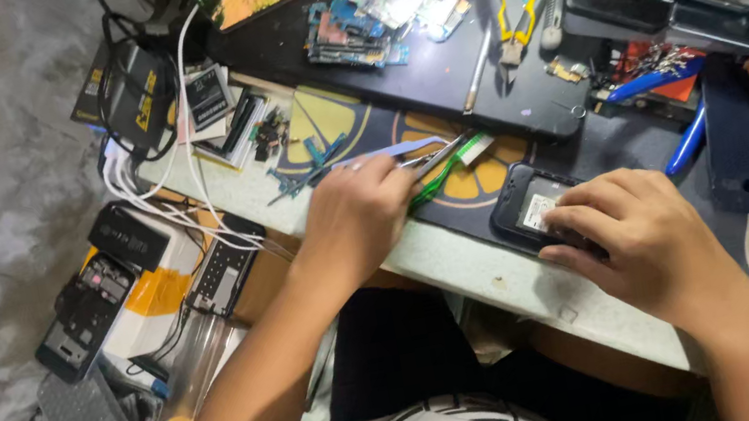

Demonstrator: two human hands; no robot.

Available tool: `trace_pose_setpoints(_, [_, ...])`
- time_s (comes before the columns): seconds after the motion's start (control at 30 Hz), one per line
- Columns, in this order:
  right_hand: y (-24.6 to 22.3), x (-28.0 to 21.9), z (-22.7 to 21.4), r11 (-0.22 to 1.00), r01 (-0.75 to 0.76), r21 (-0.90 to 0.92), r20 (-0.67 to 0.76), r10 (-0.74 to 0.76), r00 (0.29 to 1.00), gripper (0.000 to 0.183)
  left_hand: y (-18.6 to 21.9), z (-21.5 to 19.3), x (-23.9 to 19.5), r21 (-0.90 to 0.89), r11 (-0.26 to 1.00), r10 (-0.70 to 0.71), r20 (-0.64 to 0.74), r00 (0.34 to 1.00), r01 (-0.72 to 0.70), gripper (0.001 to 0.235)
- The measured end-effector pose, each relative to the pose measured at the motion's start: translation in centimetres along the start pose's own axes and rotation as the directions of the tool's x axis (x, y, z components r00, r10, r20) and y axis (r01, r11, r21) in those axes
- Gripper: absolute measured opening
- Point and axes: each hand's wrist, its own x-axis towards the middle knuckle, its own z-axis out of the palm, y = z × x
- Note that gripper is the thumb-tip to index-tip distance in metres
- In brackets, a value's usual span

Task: The person disassembles a smartphone, removes the back cover and battery, and uses a metal tool to pry and adjust internal components. They repeatedly open and close the device while manipulating small parts on a cluttered workbench.

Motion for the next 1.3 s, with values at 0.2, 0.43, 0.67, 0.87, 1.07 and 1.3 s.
trace_pose_setpoints(0.2, [0.1,-0.3,0.1,0.999,-0.054,0.008,0.028,0.054,0.998,0.029,0.3,1.8,1.7,0.168,0.98,0.104,0.007,0.995,-0.104,0.004])
trace_pose_setpoints(0.43, [0.0,-0.1,0.1,0.998,-0.054,0.008,0.032,0.054,0.998,0.027,0.8,2.3,2.4,0.13,0.992,0.002,0.04,0.999,-0.007,0.004])
trace_pose_setpoints(0.67, [-0.1,-0.1,0.1,0.998,-0.07,0.001,0.042,0.07,0.997,0.025,-0.1,3.0,2.7,0.141,0.989,0.039,-0.02,0.999,-0.036,0.002])
trace_pose_setpoints(0.87, [0.0,-0.1,0.1,0.997,-0.076,0.016,0.05,0.075,0.996,0.025,-0.2,3.3,2.5,0.175,0.984,0.035,-0.059,0.998,-0.024,0.005])
trace_pose_setpoints(1.07, [0.1,-0.1,0.2,0.995,-0.093,0.026,0.054,0.091,0.994,0.025,0.3,2.1,2.1,0.2,0.978,0.065,-0.008,0.998,-0.062,0.003])
trace_pose_setpoints(1.3, [0.1,-0.1,0.1,0.995,-0.098,0.026,0.056,0.097,0.994,0.025,1.0,1.7,2.0,0.204,0.979,0.03,-0.011,0.999,-0.027,0.006])
